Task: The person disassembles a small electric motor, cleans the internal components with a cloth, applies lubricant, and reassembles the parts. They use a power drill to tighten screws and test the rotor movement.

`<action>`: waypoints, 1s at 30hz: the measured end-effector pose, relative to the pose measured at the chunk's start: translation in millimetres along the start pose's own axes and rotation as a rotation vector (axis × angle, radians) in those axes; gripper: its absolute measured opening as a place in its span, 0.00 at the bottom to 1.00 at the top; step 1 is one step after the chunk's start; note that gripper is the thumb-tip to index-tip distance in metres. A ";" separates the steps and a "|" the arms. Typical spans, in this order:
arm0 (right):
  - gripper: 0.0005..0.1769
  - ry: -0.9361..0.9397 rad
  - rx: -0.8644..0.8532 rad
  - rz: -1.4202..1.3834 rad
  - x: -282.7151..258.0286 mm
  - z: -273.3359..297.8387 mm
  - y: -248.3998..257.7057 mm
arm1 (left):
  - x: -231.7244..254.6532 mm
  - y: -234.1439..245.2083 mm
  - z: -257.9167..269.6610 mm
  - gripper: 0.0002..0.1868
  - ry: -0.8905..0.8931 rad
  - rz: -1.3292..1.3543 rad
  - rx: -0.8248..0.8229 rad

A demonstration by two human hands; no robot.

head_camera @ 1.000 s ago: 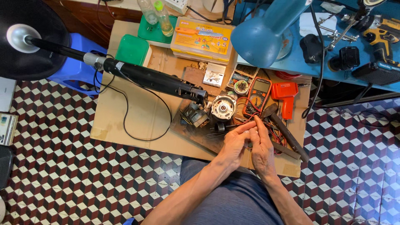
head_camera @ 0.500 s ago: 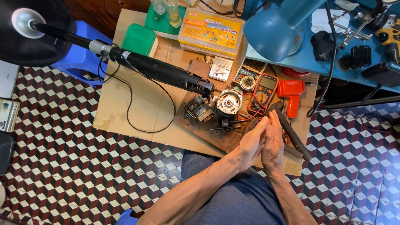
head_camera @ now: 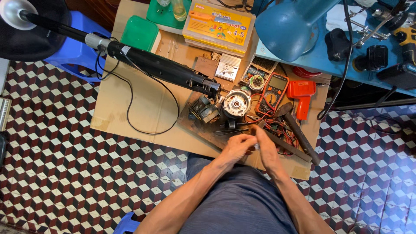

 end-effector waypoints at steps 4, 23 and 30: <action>0.21 -0.025 0.155 0.563 21.6 -9.7 1.9 | -23.1 60.5 15.6 0.18 0.056 0.230 0.207; 0.07 0.400 -0.109 1.142 69.8 -100.7 -18.0 | -59.9 92.7 92.8 0.21 0.066 0.459 0.475; 0.04 0.358 -0.351 1.283 100.7 -123.9 -11.8 | -57.4 91.3 98.1 0.23 0.033 0.502 0.494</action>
Point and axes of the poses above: each hand's wrist, its own z-axis away from the middle knuckle, its own y-axis out of the back of the hand, x = y × z, the point moved 4 cm from there along -z, towards the middle knuckle, and after that the axes turned 8 degrees about -x, right-handed, at the moved point
